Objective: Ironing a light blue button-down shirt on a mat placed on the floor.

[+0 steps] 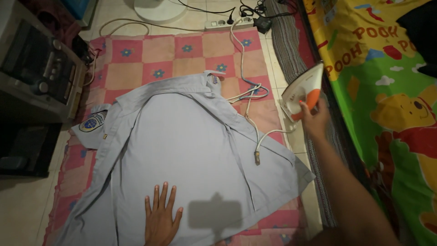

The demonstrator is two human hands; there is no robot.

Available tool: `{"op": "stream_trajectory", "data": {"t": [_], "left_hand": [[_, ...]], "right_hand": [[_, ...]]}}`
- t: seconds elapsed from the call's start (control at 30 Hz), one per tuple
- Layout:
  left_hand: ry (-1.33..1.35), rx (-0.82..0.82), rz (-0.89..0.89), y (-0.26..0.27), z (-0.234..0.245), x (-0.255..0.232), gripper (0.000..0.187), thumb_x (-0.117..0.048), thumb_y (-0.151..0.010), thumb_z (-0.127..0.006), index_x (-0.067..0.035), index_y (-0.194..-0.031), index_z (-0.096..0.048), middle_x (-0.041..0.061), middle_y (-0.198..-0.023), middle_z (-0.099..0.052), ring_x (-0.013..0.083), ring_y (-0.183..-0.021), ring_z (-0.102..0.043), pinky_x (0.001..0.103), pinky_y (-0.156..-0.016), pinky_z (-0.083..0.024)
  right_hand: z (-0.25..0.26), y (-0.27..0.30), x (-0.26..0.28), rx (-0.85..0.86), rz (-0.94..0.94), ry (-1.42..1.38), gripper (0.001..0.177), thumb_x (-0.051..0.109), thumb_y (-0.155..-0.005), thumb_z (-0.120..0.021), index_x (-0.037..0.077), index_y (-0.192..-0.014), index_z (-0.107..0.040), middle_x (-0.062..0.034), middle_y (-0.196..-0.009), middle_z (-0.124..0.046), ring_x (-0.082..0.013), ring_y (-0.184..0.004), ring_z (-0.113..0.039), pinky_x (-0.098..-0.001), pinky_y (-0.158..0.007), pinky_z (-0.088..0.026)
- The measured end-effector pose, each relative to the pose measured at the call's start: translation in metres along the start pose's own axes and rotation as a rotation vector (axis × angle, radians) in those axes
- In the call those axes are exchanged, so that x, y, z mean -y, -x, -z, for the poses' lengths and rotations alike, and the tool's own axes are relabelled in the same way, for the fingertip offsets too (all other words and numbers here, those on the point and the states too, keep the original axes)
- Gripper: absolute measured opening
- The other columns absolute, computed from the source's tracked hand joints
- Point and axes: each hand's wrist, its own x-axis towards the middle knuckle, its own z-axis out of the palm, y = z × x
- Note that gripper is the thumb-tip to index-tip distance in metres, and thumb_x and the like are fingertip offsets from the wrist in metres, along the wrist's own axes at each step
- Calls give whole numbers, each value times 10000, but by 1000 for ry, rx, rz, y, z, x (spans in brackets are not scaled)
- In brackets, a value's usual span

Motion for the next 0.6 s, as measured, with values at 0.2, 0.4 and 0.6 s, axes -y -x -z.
{"op": "stream_trajectory", "data": {"t": [0.2,0.4,0.6], "left_hand": [[-23,-78,-4,-1,-13,4,768,-513,-888,-426,-215,-1576,-265,110,-1675,-145,361,-1555,-36,666,-1185,-27],[-15,-113,-16,0,-13,3,717,-528,-909,-393,-204,-1536,-266,115,-1632,-154,349,-1535,-45,670,-1183,-38],[12,21,35,-3,1,-4,792,-495,-859,-531,-203,-1564,-316,134,-1673,-185,382,-1545,-102,693,-1138,-73]], "right_hand": [[-32,-2,5,-76,51,13,329,173,-978,-779,24,-1208,-598,-63,-1058,-716,-147,-955,-706,-304,-839,-561],[-54,2,-1,-143,27,96,323,182,-1000,-783,16,-1162,-557,-92,-990,-683,-169,-858,-654,-327,-779,-529],[-67,-2,-58,-201,139,25,422,105,-1045,-749,-17,-1347,-480,-178,-1285,-573,-244,-1185,-581,-377,-1022,-472]]}}
